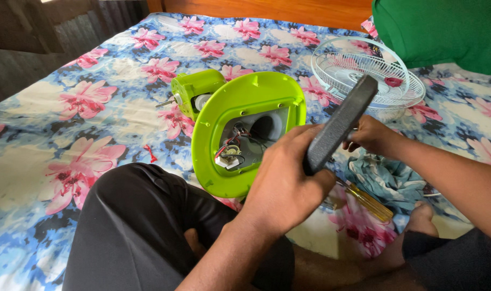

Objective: The person disassembles a green electric fan by removing the base cover, then reconnects internal wires and reassembles the base using a screwdriver. The task includes handling wires, a screwdriver, and the fan base components.

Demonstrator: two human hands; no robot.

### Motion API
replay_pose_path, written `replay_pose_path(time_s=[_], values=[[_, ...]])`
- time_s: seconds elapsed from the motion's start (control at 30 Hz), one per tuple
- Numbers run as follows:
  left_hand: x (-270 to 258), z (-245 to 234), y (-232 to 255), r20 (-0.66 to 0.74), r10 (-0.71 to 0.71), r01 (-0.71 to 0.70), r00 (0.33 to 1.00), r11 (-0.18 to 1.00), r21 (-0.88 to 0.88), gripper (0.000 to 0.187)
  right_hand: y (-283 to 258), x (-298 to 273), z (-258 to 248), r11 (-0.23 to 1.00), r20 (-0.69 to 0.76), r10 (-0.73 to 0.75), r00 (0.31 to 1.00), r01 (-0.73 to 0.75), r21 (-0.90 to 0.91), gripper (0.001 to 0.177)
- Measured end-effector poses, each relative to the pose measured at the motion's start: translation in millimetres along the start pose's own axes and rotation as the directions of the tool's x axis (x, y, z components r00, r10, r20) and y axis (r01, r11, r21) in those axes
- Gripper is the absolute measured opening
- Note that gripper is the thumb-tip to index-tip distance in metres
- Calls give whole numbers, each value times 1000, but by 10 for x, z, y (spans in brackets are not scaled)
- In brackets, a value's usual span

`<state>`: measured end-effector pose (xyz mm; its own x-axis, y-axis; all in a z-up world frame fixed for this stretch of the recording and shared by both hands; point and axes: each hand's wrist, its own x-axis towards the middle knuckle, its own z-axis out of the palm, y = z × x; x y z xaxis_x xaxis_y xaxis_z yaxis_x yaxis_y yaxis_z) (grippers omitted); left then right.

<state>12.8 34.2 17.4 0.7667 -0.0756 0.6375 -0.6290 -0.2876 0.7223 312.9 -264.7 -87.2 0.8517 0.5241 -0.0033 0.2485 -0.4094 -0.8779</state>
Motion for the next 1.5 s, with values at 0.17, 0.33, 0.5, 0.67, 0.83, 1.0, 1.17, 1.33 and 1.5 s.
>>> replay_pose_path(time_s=[0.17, 0.33, 0.5, 0.67, 0.83, 1.0, 1.17, 1.33, 1.5], values=[[99, -170, 9, -70, -54, 59, 996, 996, 61, 57, -392, -75, 157, 987, -82, 70, 994, -80, -136, 27], [199, -416, 20, -210, -189, 221, 959, 964, 144, 56, -718, -78, 241, 968, -53, 82, 995, -93, -233, 29], [243, -680, 36, -280, 49, 78, 959, 901, 426, 55, -854, -34, 242, 967, -65, 49, 997, -64, -246, 31], [219, -747, 51, -448, -192, 386, 873, 834, 395, 55, -1011, -17, 261, 943, -48, -63, 997, 44, -330, 27], [133, -705, -32, -564, -97, 417, 820, 776, 473, 59, -1193, -97, 330, 975, -7, 38, 999, -39, -220, 26], [130, -634, -157, -614, -139, 408, 777, 854, 323, 61, -1308, -151, 397, 991, 50, 80, 996, -75, -110, 27], [161, -620, -207, -641, -246, 479, 727, 851, 215, 59, -1419, -214, 508, 994, 1, 104, 995, -104, -32, 41], [175, -521, -168, -651, -194, 421, 734, 882, 212, 57, -1446, -253, 708, 992, -97, -22, 995, 10, -122, 40], [132, -412, -112, -638, -132, 361, 758, 900, 243, 57, -1476, -253, 694, 992, -118, -35, 992, 21, -123, 35]])
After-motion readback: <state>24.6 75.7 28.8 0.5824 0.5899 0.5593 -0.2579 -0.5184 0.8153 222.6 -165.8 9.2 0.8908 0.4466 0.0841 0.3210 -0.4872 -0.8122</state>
